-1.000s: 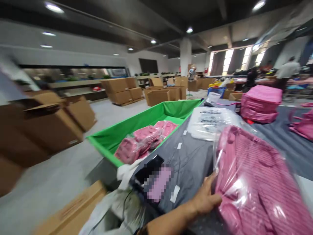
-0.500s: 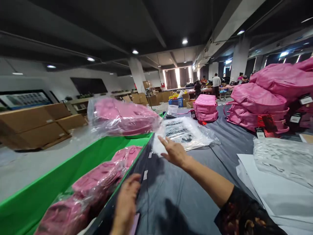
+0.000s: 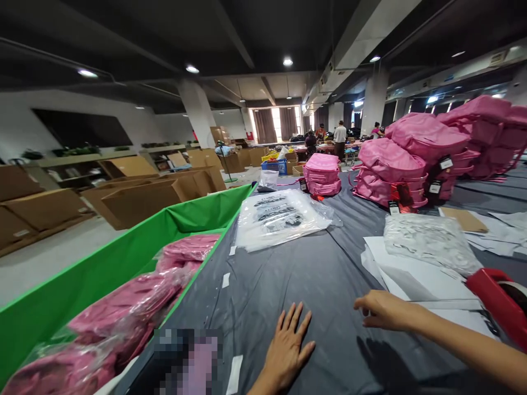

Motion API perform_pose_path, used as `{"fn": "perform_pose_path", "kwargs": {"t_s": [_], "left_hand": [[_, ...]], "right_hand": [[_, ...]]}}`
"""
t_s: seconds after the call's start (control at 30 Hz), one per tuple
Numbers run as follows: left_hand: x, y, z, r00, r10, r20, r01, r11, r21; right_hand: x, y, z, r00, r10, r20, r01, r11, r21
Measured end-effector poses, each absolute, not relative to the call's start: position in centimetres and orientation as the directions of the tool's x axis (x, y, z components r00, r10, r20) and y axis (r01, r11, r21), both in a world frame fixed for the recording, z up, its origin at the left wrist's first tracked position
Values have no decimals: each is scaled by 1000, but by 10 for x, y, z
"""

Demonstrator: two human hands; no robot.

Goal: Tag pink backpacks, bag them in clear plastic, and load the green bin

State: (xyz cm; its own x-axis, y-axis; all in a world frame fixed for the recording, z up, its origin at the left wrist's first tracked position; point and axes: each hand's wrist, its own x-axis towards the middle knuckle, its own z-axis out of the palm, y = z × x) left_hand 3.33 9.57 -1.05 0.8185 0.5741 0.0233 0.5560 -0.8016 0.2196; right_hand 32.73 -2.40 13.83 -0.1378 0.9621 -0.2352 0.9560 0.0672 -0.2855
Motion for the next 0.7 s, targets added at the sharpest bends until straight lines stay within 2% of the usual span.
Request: {"fn": "perform_pose_path", "kwargs": {"t_s": [0.13, 0.27, 0.43, 0.57, 0.7], "left_hand": [[29, 103, -17, 839, 544, 2, 530, -818, 221], [55, 147, 2, 886, 457, -74, 460, -851, 252], [142, 245, 29, 941, 339, 3, 329, -915, 233], [182, 289, 9, 979, 204, 23, 191, -947, 257], [182, 291, -6, 983, 180, -21, 178, -936, 303]], "right_hand": [[353, -44, 147, -88, 949, -302, 965, 6, -263], [381, -13, 148, -77, 957, -279, 978, 18, -208], [437, 97, 143, -78, 982, -171, 984, 49, -169], [507, 202, 136, -56, 990, -133, 988, 35, -151], [582, 296, 134, 14, 991, -133, 995, -27, -97]]}}
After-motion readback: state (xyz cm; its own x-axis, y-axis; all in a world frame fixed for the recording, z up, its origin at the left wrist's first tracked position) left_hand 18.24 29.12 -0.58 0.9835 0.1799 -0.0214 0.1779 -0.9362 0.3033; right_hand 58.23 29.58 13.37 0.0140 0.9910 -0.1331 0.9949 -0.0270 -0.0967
